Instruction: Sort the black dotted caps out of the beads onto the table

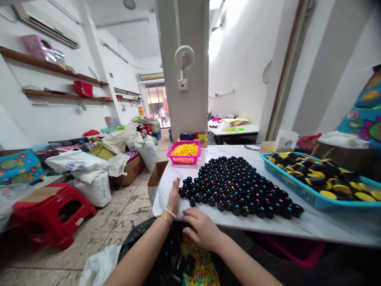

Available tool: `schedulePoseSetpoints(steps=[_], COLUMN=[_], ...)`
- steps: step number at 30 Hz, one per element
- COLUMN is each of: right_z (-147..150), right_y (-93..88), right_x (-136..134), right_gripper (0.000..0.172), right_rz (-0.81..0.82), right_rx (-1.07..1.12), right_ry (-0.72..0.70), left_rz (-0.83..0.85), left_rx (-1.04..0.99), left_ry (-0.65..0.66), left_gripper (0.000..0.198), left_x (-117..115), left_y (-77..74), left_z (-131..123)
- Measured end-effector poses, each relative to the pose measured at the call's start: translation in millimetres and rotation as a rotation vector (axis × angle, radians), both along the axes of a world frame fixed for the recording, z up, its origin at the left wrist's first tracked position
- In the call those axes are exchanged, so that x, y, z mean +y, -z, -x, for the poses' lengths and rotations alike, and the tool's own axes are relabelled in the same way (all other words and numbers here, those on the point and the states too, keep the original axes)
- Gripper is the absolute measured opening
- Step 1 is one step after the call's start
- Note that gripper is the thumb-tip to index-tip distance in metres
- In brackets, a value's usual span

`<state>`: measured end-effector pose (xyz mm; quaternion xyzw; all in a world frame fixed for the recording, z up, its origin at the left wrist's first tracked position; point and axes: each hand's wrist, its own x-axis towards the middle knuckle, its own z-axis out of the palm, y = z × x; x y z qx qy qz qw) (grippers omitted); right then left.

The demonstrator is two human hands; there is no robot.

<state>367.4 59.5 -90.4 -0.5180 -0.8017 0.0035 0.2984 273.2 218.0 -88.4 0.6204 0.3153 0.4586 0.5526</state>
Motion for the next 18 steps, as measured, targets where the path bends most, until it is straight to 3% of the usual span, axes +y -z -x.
schedulePoseSetpoints(steps=[3,6,10,14,18], right_z=[-4,-11,-18,-16,-13], right_y=[-8.4,-18.0,-23.9,-19.9,-15.1], right_x=[4,9,21,39,56], right_gripper=[0.056,0.069,0.065,0.056,0.057], right_rz=[0.115,0.221,0.278,0.248,0.226], right_rx=[-0.026,-0.059,-0.100,-0.111,-0.098], right_ry=[-0.221,-0.284,-0.311,-0.291,-0.263], left_rz=[0.015,0.048,0.127,0.171,0.202], left_rx=[-0.077,-0.102,-0.087,-0.080,-0.071], left_ry=[-0.037,-0.028,0.063,0.171,0.252], left_gripper=[0.079,0.081,0.088,0.092,0.094], left_x=[8,22,37,47,60], left_y=[-2.0,-4.6,-6.0,-10.2,-16.2], left_z=[-16,-20,-19,-22,-30])
